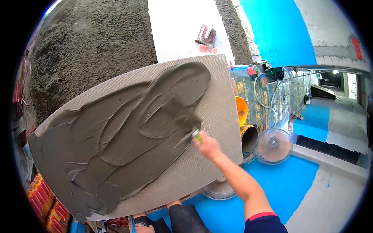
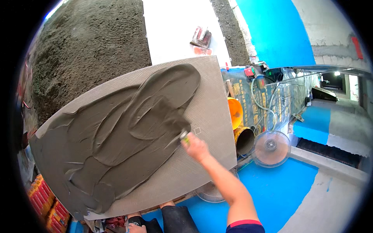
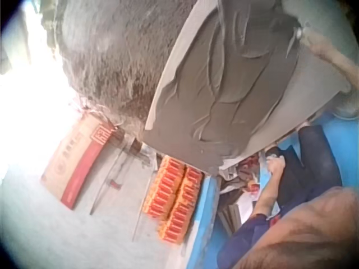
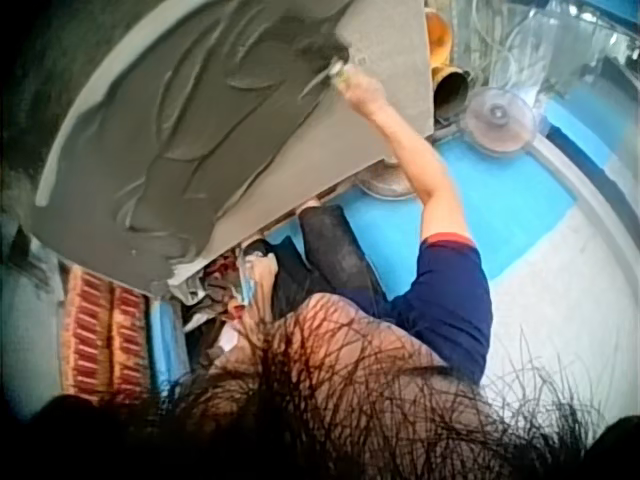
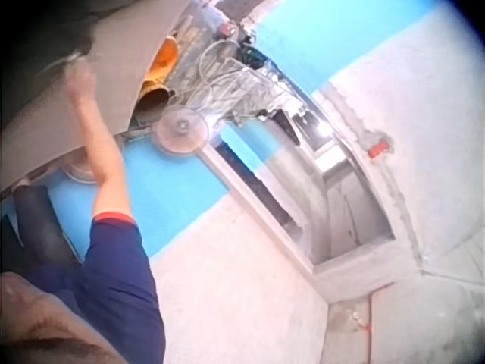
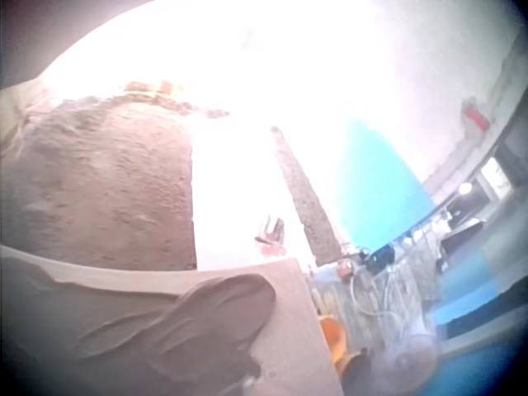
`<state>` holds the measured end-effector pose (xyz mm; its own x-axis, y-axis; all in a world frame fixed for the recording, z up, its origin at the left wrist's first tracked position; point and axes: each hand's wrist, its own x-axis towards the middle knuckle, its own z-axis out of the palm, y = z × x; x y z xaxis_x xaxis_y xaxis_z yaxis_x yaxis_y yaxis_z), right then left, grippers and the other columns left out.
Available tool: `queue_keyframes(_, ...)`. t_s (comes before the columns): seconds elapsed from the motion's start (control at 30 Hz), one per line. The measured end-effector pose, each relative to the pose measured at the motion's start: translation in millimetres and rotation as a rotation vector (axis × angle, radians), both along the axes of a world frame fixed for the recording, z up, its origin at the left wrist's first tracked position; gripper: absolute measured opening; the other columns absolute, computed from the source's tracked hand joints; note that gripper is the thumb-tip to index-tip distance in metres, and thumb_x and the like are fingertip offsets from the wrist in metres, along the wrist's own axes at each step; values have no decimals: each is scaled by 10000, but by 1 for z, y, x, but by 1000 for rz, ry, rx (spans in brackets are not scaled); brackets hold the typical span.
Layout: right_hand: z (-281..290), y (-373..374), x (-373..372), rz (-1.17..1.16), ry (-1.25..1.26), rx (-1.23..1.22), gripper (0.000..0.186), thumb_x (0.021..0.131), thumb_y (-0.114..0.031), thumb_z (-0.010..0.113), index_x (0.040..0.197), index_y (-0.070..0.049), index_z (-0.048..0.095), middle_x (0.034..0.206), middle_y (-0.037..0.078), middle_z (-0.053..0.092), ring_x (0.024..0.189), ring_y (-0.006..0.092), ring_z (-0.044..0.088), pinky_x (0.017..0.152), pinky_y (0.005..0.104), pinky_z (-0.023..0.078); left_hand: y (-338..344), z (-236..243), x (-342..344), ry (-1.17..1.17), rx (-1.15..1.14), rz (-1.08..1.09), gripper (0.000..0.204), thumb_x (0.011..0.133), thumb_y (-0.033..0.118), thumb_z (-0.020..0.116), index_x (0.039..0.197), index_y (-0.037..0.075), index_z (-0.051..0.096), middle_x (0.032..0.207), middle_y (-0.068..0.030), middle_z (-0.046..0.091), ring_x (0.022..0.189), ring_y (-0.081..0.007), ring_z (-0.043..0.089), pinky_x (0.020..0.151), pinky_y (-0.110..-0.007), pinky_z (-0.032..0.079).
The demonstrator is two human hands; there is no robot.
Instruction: The person applies adhesive to the back of a large tile using a trowel, then works with another person to flip and place the tile onto a prepared bed of sand and cement.
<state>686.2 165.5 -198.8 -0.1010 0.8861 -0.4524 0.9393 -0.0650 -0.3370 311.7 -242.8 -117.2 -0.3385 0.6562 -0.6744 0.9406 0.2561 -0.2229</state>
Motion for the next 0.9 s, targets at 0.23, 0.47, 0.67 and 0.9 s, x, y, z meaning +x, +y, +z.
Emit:
queue_keyframes(0.23,-8,132,112,-296,-259,312,446,953,-462,494,1152,-64,462,873,305,640,846,503,612,745,591,475,4,-12,4,-36,-497,145,768,847,520,537,1253,-102,340,1217,-304,452,1073,-412,490,905,-507,434)
queue_keyframes(0.47,-13,188,127,-652,290,42,523,949,-515,509,1010,4,489,651,163,587,520,263,617,470,409,503,-33,-33,-3,197,-353,36,949,830,554,539,1418,-128,238,1381,-341,408,1268,-452,457,1029,-526,413)
queue_keyframes(0.67,-30,201,162,-813,217,166,458,957,-475,528,1036,-25,493,665,89,544,510,189,558,424,356,475,29,-11,8,67,-696,376,965,809,552,561,1418,-125,242,1364,-345,422,1258,-447,472,1017,-513,429)
queue_keyframes(0.9,-23,174,137,-624,-183,342,563,946,-532,473,1159,-13,518,1055,295,636,1008,473,597,852,520,472,-71,-34,-21,552,314,-606,930,814,553,554,1392,-130,299,1289,-339,499,1185,-442,537,1008,-474,447)
